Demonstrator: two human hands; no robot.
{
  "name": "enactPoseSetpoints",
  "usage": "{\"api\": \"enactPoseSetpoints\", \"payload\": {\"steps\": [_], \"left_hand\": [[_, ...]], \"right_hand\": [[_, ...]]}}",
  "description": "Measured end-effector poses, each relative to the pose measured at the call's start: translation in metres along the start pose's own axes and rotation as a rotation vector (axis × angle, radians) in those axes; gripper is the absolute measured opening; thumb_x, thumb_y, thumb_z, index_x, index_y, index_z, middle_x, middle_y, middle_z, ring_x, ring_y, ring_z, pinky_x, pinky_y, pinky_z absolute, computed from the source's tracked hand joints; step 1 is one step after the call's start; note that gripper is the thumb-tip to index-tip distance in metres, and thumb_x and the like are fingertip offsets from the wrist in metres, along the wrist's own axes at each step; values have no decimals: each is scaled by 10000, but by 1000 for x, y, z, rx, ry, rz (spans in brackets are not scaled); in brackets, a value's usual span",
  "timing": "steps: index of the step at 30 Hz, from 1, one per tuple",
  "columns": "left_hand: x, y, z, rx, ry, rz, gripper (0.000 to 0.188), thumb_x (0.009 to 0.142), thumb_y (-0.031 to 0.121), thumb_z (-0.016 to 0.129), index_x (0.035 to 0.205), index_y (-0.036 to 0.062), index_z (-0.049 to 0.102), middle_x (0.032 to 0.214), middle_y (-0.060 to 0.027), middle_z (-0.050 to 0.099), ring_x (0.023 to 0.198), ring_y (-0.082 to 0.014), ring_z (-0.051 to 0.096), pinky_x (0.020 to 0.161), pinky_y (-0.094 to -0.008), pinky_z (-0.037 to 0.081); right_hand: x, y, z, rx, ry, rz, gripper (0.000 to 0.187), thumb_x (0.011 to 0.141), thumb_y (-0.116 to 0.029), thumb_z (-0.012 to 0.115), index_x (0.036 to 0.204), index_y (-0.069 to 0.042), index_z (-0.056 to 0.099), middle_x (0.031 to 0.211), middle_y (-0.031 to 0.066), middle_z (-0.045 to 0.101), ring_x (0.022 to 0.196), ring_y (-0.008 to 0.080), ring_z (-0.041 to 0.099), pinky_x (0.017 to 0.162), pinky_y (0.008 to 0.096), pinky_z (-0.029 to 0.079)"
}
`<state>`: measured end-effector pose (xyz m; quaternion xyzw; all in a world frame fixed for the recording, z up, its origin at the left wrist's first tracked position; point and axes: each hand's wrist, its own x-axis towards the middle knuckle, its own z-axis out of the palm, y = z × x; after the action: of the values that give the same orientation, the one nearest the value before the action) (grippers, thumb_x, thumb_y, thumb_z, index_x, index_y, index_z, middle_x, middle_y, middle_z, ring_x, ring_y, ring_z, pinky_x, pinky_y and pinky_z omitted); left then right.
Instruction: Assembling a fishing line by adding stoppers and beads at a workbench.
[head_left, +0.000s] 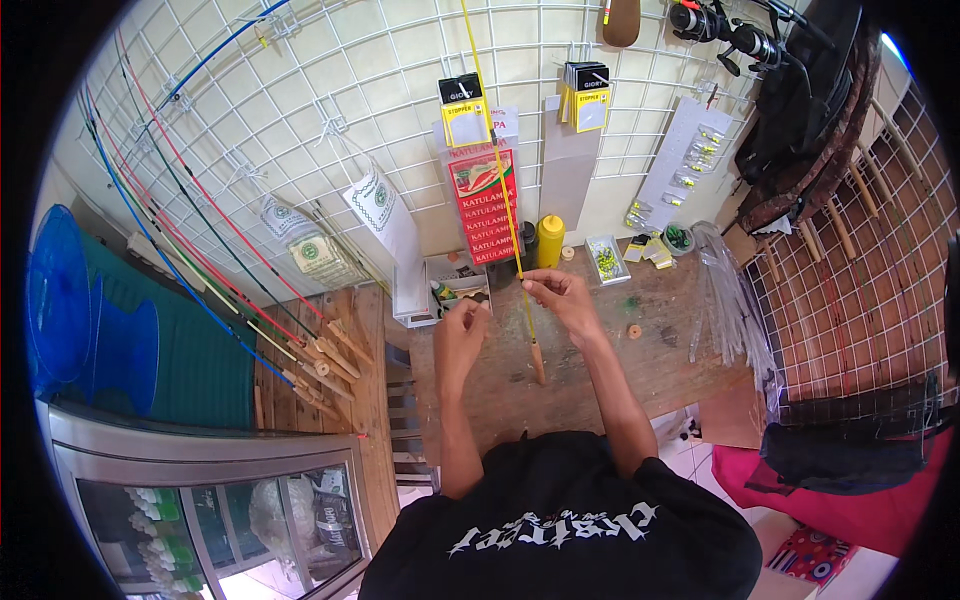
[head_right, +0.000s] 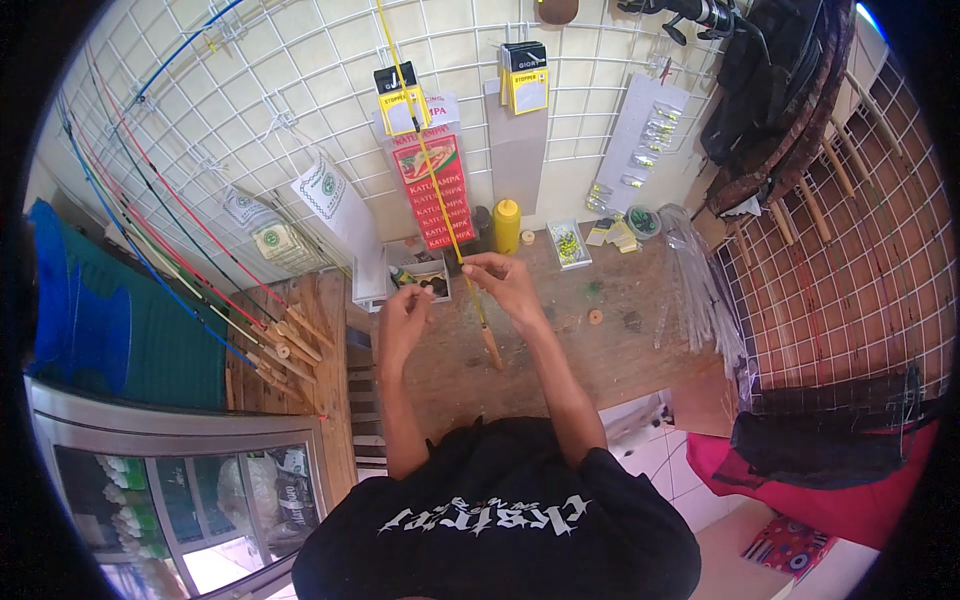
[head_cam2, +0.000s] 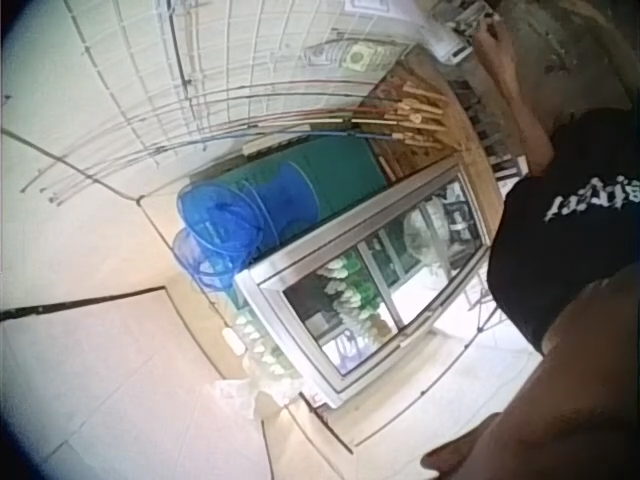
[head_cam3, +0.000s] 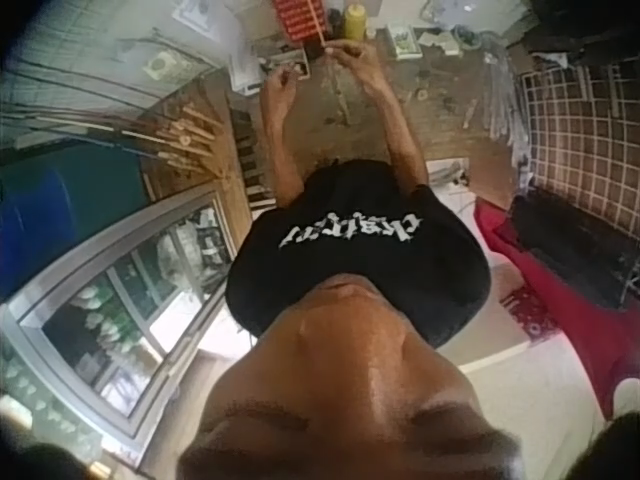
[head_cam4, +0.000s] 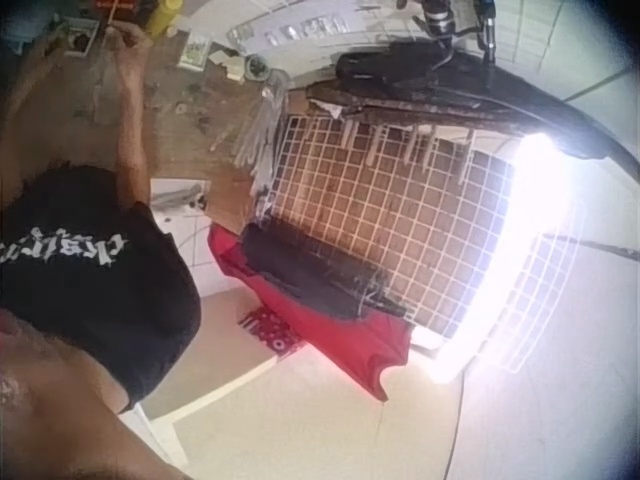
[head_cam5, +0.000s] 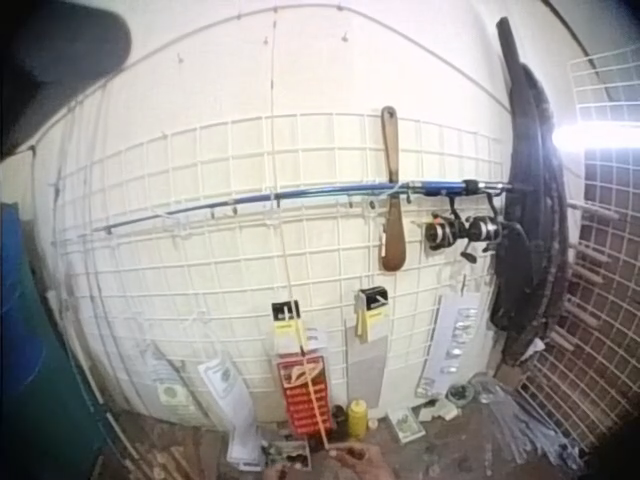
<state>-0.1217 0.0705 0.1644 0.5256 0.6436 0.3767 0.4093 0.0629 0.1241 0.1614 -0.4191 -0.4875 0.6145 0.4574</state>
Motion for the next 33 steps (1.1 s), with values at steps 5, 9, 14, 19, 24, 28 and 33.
{"api": "enactPoseSetpoints", "payload": {"steps": [5,9,14,19,24,28,33], "left_hand": [[-4,18,-8,86,179,45,261,915,253,592,927,-6,626,687,-37,640,648,-132,585,611,-287,447],[-2,20,20,-155,148,257,250,872,212,656,1016,9,629,795,-63,663,729,-142,602,696,-286,473],[8,-3,50,-199,47,362,309,825,137,716,1073,-7,603,889,-99,694,840,-146,653,783,-287,499],[7,5,57,-288,98,299,300,828,74,702,1094,-26,606,899,-118,701,837,-161,681,759,-286,516],[7,1,56,-282,120,312,221,854,53,664,1052,-41,632,889,-125,702,835,-162,686,739,-281,520],[6,-4,53,-268,90,319,232,906,20,581,1124,-42,632,949,-85,688,837,-129,661,735,-255,522],[1,0,52,-244,116,347,203,898,17,587,1083,-47,639,886,-94,695,824,-138,674,723,-264,523]], "right_hand": [[0,-5,-1,0,-40,-43,170,858,-119,690,1004,-38,661,802,-36,621,720,29,524,648,203,410],[1,-2,-1,45,-63,-132,136,865,-99,676,985,-42,644,815,-37,620,722,25,527,632,200,405],[-1,-5,3,76,-44,-61,124,853,-64,671,967,-23,644,815,-10,631,756,57,566,673,212,436],[0,1,-1,48,-60,-96,124,877,-94,656,971,-19,629,835,-8,626,761,48,566,662,194,447],[1,3,-1,-59,-115,-166,105,893,-98,636,942,-13,598,810,-8,601,756,56,565,660,206,461],[-3,-1,1,-63,-141,-160,107,895,-95,634,937,-9,585,793,-9,587,750,58,564,662,208,464],[-11,1,5,44,-73,-185,144,880,-52,640,1004,8,598,799,2,607,751,62,583,666,216,477]]}}
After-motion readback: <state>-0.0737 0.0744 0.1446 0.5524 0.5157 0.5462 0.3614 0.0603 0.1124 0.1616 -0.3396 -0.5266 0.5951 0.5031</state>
